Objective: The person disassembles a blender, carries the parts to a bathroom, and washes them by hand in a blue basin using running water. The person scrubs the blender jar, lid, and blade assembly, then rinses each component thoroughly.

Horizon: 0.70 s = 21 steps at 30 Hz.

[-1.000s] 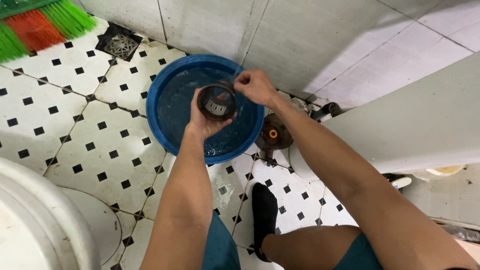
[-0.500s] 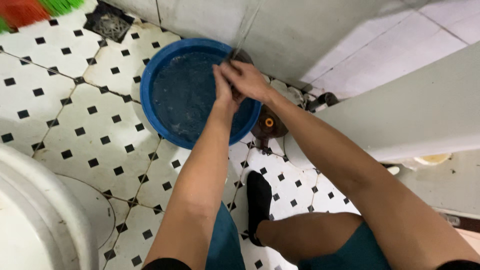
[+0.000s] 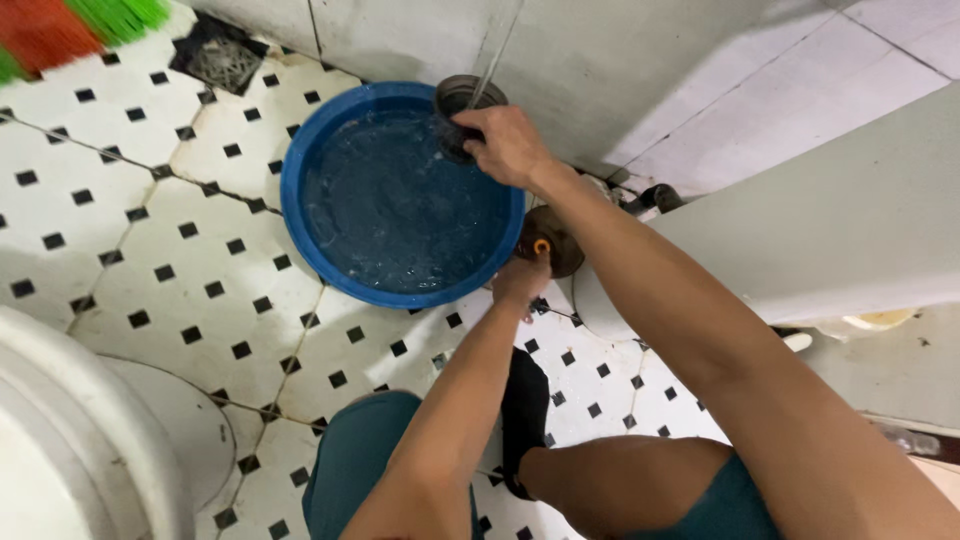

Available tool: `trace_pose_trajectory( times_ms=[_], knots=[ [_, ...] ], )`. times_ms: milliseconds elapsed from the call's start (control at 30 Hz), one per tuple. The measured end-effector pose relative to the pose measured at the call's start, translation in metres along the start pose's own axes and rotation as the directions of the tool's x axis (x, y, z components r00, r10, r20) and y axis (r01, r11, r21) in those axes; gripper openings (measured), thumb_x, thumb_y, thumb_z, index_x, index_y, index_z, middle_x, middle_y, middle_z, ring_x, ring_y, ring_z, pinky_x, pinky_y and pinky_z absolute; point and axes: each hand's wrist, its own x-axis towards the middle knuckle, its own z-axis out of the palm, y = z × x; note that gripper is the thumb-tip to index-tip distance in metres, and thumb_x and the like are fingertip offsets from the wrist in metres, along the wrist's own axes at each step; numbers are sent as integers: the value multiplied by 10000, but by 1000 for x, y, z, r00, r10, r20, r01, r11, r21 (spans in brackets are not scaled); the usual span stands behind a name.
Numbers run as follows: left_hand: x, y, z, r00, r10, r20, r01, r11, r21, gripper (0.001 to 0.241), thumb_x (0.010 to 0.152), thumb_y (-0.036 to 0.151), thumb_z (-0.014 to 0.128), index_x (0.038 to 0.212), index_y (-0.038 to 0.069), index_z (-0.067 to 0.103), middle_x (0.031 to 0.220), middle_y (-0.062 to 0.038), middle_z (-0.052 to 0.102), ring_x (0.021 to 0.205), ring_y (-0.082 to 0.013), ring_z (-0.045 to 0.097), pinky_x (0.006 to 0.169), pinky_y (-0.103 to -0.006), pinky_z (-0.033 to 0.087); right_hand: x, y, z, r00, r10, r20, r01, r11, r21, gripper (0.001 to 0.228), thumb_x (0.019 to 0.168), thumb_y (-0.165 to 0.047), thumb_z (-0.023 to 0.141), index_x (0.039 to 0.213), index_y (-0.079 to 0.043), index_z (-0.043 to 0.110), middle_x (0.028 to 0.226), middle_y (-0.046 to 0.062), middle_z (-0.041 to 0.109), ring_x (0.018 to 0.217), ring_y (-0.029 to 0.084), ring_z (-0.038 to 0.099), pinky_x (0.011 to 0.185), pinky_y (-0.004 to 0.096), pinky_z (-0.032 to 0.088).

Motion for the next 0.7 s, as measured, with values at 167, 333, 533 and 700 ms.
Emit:
trace_pose_trajectory(
  times_ms=[167,333,533,700],
  knots=[
    [-20,19,-5,992,0,-128,-34,963,-266,682,966,332,508,1573,112,288,1449,-210,546,1054,-422,726,781,-478,656,-20,-1,-15,995,-58,75,54,997,49,410,835,-86,761,1239,-30,708,1210,198,719,1099,350,697,952,420,546],
    [-8,12,6,983,28,-181,-102,904,-415,696,908,150,507,1565,202,283,1479,-168,498,1129,-421,675,772,-528,660,-25,-2,-33,974,203,104,-227,909,350,406,873,-76,708,1276,-41,679,1146,160,742,1041,291,728,920,399,572],
    [1,16,21,988,156,-18,-134,782,-609,842,837,-69,505,1554,310,278,1515,-117,440,1218,-421,614,763,-587,666,-32,15,-60,691,523,500,-687,258,679,456,960,-141,593,1416,-130,581,1273,86,638,1149,231,613,957,517,532],
    [-19,14,10,955,185,233,8,766,-643,794,866,-64,529,1513,323,282,1455,-143,501,1185,-405,624,754,-599,629,-50,21,-79,790,287,542,-582,69,811,480,1012,-196,527,1485,-114,515,1327,107,598,1145,245,589,942,544,522]
  ],
)
